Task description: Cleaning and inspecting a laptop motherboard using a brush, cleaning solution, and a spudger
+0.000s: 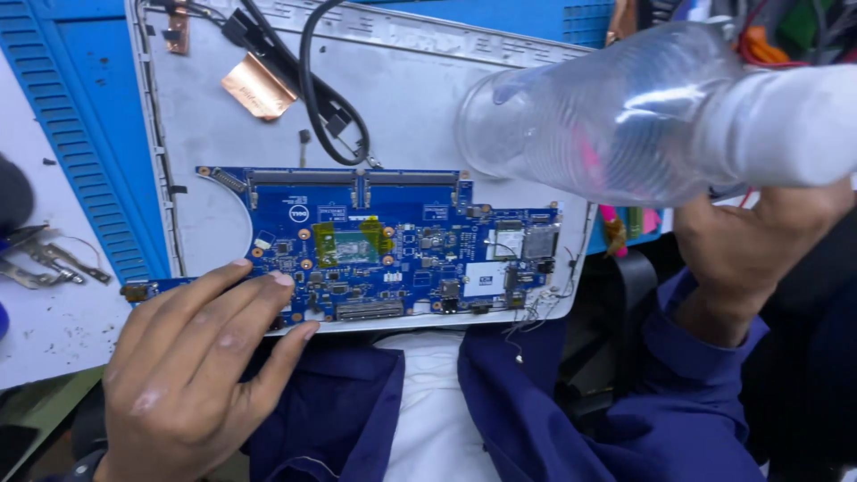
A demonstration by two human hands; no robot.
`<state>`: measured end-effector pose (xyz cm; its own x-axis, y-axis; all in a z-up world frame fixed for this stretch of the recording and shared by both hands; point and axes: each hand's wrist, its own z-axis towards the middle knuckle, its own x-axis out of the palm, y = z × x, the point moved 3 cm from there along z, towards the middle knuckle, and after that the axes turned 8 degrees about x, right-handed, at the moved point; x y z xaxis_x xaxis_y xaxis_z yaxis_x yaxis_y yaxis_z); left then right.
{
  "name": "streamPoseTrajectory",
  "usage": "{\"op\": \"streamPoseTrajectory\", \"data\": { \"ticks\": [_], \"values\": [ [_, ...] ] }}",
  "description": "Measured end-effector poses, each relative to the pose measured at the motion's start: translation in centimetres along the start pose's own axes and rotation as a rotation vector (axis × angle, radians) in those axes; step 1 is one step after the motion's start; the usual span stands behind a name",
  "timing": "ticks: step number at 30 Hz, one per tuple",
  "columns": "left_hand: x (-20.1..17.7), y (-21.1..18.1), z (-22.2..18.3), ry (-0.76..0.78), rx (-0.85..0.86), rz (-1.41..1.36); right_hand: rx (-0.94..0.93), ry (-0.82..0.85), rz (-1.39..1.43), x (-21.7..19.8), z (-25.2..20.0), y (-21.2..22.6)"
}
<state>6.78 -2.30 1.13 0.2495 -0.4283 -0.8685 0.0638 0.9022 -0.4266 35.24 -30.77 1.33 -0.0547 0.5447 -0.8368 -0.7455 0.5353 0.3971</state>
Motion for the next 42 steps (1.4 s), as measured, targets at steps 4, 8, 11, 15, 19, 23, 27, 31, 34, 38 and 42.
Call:
{"op": "streamPoseTrajectory", "data": {
  "ticks": [4, 8, 11, 15, 19, 23, 27, 31, 34, 38, 42],
  "values": [
    [-0.5, -0.3, -0.1, 0.000, 0.029, 0.026, -0.123, 0.033, -0.158, -1.5, 1.7, 3.0],
    [-0.7, -0.3, -0.9, 0.008, 0.029, 0.032, -0.098, -0.111, -0.199, -3.5, -0.3, 4.1],
    [-0.9, -0.6, -1.2, 0.010, 0.028, 0.054, 0.098, 0.152, -0.170, -2.3, -1.7, 4.5],
    [-1.2, -0.8, -1.6, 0.016, 0.012, 0.048, 0.006, 0.180, -0.272, 0.0, -2.6, 2.8],
    [-1.4, -1.1, -2.0, 0.021, 0.021, 0.071, 0.053, 0.223, -0.376, 0.9, -3.0, 2.2],
    [-1.5, -1.1, -2.1, 0.000, 0.016, 0.064, 0.022, 0.190, -0.266, 0.2, -2.4, 3.3],
    [-1.4, -1.0, -2.3, 0.020, 0.008, 0.053, 0.186, 0.192, -0.203, -2.3, -4.0, 3.7],
    [-1.3, -0.6, -1.4, -0.027, 0.034, 0.067, 0.163, 0.231, 0.299, -3.8, -3.7, 5.9],
    [-1.1, -0.4, -2.1, -0.038, 0.046, 0.114, -0.079, 0.412, 0.684, -2.0, -2.0, 8.2],
    [-0.4, 0.1, -3.4, -0.036, 0.081, 0.175, -0.209, 0.561, 0.910, 1.5, -0.6, 12.7],
    [-0.1, 0.8, -4.3, 0.007, 0.073, 0.207, -0.031, 0.724, 0.940, 5.6, -1.2, 14.7]
  ]
}}
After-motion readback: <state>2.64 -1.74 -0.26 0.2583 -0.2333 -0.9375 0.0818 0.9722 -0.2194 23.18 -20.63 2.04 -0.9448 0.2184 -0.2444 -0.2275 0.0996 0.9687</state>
